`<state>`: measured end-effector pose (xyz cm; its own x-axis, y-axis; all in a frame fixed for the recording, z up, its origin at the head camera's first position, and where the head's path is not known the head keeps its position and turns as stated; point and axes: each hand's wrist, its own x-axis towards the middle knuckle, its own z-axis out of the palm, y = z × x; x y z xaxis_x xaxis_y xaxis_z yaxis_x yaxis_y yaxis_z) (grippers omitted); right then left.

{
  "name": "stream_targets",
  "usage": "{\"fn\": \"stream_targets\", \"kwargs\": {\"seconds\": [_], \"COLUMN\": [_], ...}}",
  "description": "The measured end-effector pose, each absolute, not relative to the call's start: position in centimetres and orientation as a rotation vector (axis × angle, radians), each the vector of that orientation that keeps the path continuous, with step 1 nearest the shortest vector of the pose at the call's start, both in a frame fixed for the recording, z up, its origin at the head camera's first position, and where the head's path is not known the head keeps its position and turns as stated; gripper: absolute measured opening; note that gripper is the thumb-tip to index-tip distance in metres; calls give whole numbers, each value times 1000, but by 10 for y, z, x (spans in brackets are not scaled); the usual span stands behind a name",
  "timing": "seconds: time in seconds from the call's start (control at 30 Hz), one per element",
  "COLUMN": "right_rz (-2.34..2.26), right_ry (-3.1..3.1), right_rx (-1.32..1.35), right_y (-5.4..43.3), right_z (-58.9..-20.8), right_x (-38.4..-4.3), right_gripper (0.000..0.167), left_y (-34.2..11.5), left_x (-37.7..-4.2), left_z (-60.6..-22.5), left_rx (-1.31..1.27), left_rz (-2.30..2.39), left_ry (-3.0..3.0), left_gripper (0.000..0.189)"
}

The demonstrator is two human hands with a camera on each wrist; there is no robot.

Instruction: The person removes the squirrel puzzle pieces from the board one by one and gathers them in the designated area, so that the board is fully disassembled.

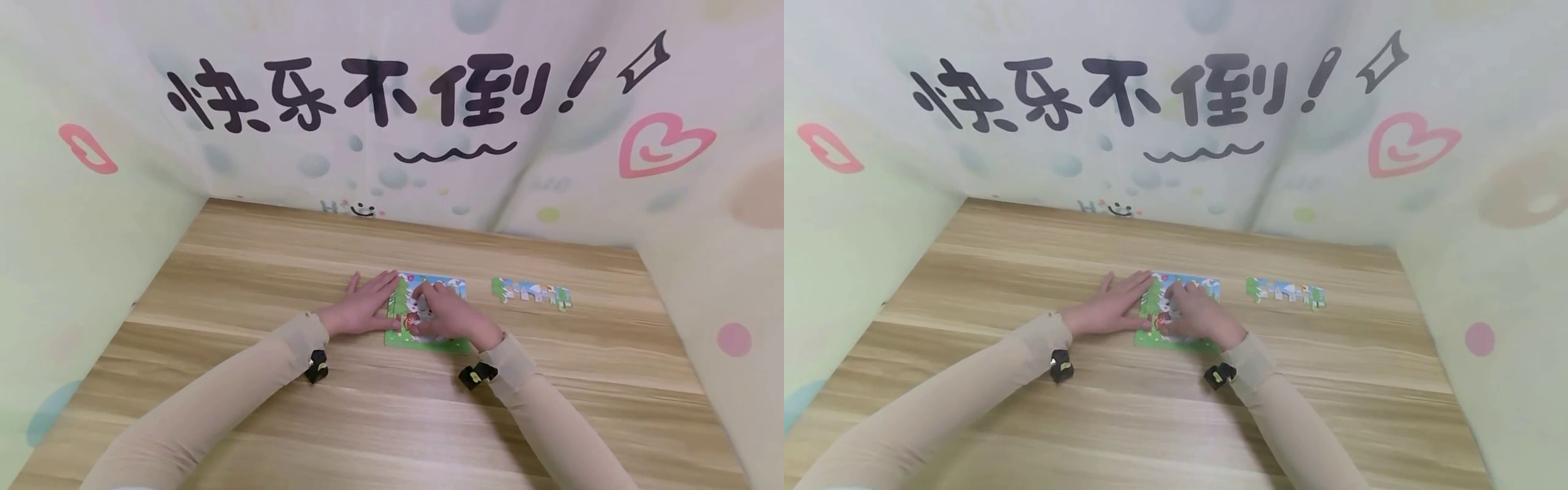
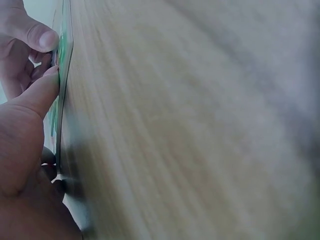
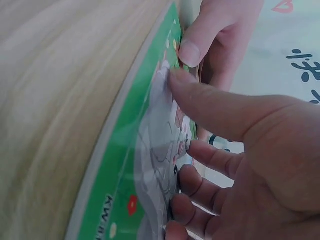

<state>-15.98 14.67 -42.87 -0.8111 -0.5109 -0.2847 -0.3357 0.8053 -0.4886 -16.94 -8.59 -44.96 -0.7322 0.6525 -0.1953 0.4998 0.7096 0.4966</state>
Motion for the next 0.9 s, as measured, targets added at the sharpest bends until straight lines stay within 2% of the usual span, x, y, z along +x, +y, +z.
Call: {"fn": "stream_targets", "kwargs": {"seconds": [0.4, 0.67, 0.9], "right_rz": [-536, -615, -615], "right_ry": [2699, 2767, 2733], "right_rx": [-665, -753, -765], "right_y": [135, 134, 132], "right_z": [-425, -429, -429], "right_x": [-152, -151, -153], "right_gripper": [49, 34, 33], "left_y": [-86, -85, -85], "left_x": [-170, -169, -168], "left_z": [-449, -449, -449], "left_rx": [901, 906, 906], "left_rz": [607, 616, 630], "left_ry": [2560, 2569, 2558], "left_gripper": [97, 97, 96]}}
